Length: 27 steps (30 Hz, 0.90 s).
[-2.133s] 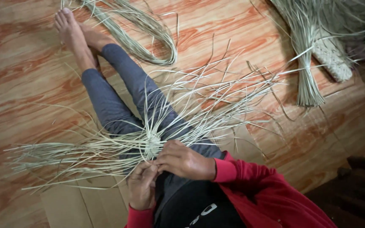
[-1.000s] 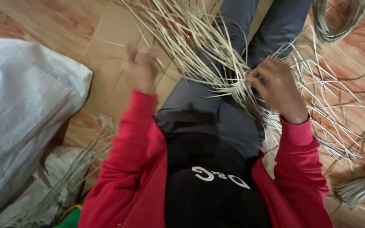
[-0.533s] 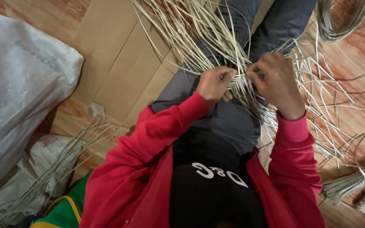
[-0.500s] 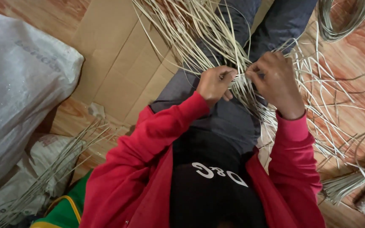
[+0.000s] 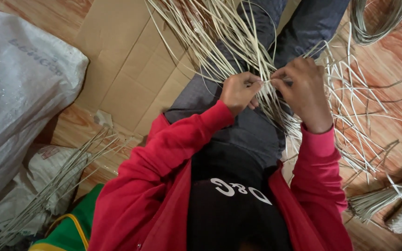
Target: Finalizing the weave of a handmade mat using dried plant fibers
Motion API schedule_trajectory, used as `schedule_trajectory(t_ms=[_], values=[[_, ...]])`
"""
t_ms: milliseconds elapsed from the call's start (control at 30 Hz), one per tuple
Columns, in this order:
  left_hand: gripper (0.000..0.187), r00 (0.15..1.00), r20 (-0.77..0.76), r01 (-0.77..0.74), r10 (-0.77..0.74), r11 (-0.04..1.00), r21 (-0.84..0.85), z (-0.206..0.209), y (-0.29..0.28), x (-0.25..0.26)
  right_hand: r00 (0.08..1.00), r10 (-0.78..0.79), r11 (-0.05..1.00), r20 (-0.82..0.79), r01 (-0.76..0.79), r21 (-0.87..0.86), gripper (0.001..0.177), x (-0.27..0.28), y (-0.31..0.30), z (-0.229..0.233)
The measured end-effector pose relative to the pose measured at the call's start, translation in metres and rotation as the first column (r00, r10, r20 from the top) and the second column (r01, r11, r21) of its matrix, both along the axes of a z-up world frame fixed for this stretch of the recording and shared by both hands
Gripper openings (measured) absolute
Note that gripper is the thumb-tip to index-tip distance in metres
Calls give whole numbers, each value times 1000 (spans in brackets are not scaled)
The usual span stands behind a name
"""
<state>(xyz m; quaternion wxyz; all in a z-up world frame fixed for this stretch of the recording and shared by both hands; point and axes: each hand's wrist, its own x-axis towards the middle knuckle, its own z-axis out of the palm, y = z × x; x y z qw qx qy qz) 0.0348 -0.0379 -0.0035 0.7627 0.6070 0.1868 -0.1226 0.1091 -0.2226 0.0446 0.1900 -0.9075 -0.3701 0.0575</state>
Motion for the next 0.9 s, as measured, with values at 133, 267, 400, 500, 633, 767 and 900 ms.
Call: schedule_trajectory(t_ms=[133,267,400,500,633,767,900], values=[[32,999,-38,-10,9,1000,-24,-4,1,-1,999,-34,999,-9,34,1,22,-4,-6,-2],[34,999,-45,3,-4,1000,-23,-10,-3,-1,998,-49,998,-32,50,35,30,-5,-6,-5],[34,999,-45,4,-5,1000,-27,-9,-2,-3,998,-31,999,-60,33,32,38,-10,2,3],[33,999,-7,34,-33,999,24,3,0,-4,1000,12,990,0,-12,141,21,-7,6,-4],[31,992,86,83,-93,990,116,16,2,-5,996,59,975,63,-71,210,5,-2,12,-14],[27,989,128,59,-69,995,84,-23,-7,-3,993,114,933,-44,-92,348,2,-8,18,-7],[29,996,66,59,-59,998,2,-26,-8,-2,982,184,909,43,-187,372,9,-16,8,-2]])
